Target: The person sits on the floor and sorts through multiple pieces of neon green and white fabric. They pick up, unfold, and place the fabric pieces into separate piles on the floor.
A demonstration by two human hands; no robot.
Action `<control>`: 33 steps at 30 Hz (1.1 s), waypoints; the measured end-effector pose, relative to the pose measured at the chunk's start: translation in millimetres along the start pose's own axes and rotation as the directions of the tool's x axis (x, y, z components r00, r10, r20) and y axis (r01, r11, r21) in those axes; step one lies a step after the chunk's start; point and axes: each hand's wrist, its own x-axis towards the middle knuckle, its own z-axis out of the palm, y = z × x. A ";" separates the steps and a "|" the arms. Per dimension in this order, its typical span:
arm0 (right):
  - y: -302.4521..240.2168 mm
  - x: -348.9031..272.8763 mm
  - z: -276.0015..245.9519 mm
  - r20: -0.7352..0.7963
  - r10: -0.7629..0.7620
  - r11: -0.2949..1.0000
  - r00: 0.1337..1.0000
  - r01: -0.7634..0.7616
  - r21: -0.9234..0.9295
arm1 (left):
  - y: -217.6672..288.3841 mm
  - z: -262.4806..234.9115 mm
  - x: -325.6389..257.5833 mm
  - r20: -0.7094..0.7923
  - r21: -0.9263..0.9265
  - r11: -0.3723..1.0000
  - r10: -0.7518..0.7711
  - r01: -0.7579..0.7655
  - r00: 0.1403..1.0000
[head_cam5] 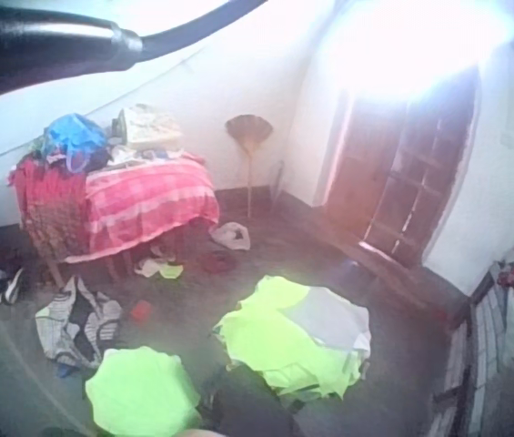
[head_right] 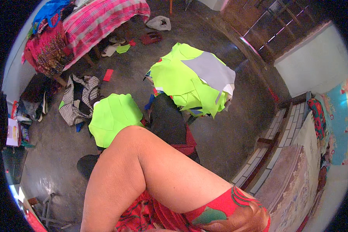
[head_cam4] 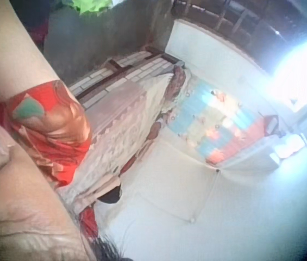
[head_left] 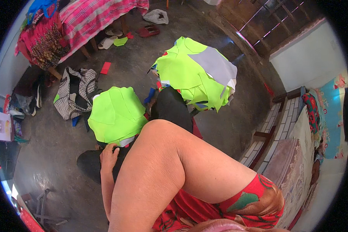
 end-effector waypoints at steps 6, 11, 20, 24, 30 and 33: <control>3.1 -1.7 -3.4 -0.037 0.011 1.000 0.999 -0.010 0.006 | -3.2 0.6 1.4 0.026 -0.011 0.999 -0.053 0.053 0.998; -2.7 -0.6 -3.4 -0.038 0.001 1.000 0.999 -0.001 0.009 | -5.7 6.1 6.5 0.000 -0.005 0.999 -0.032 0.032 0.999; -5.5 7.0 4.0 0.022 0.000 1.000 1.000 0.000 0.029 | -11.8 13.8 5.9 0.023 0.009 0.992 -0.124 0.124 0.992; -6.3 9.4 3.4 0.047 0.019 1.000 0.999 -0.020 0.016 | -6.5 6.0 0.8 -0.013 0.035 0.999 -0.019 0.019 1.000; -4.5 7.8 2.5 0.073 0.066 0.998 0.995 -0.066 -0.004 | -6.8 5.6 0.0 0.007 0.033 0.999 -0.034 0.034 0.999; -3.1 7.7 2.1 0.071 0.084 0.996 0.994 -0.084 -0.007 | -6.2 5.9 0.7 0.018 0.018 0.998 -0.060 0.060 0.998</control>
